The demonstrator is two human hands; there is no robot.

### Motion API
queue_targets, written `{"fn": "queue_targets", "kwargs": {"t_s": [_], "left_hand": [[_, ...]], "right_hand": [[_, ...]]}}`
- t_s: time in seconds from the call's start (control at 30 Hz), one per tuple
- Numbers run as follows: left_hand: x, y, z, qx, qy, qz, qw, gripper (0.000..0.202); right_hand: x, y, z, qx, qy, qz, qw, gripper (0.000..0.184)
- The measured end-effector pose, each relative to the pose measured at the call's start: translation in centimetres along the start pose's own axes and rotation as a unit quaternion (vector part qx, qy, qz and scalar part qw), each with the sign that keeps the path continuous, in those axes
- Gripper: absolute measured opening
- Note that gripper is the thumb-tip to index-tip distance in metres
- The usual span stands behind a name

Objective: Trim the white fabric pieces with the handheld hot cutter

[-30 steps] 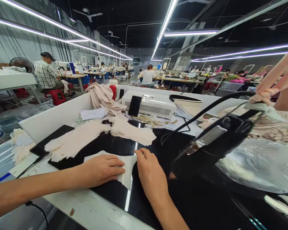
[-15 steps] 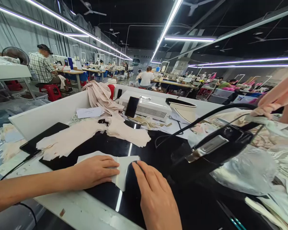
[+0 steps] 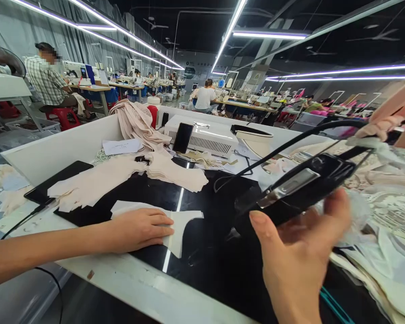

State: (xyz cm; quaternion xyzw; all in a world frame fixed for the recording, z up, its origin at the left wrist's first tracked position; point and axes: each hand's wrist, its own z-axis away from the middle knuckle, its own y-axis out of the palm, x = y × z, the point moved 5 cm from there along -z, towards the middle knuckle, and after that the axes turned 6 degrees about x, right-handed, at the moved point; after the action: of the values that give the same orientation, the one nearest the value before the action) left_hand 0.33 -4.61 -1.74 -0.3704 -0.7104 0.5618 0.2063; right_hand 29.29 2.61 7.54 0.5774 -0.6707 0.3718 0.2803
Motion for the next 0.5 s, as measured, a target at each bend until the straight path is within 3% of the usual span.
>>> {"fn": "queue_targets", "kwargs": {"t_s": [0.07, 0.17, 0.33, 0.5], "left_hand": [[-0.1, 0.0, -0.3, 0.002, 0.006, 0.004, 1.000, 0.018], [-0.9, 0.0, -0.9, -0.003, 0.023, 0.005, 1.000, 0.019], [-2.9, 0.6, -2.7, -0.006, 0.070, -0.001, 0.998, 0.026], [-3.2, 1.4, -3.9, -0.002, 0.082, 0.004, 0.997, 0.031]], "right_hand": [[0.9, 1.7, -1.0, -0.047, 0.020, -0.046, 0.998, 0.062], [1.8, 3.0, -1.6, -0.103, -0.003, -0.073, 0.992, 0.055], [2.8, 4.4, -0.4, -0.063, -0.009, -0.064, 0.996, 0.053], [4.1, 6.0, 2.3, -0.066, 0.007, -0.149, 0.987, 0.060]]}}
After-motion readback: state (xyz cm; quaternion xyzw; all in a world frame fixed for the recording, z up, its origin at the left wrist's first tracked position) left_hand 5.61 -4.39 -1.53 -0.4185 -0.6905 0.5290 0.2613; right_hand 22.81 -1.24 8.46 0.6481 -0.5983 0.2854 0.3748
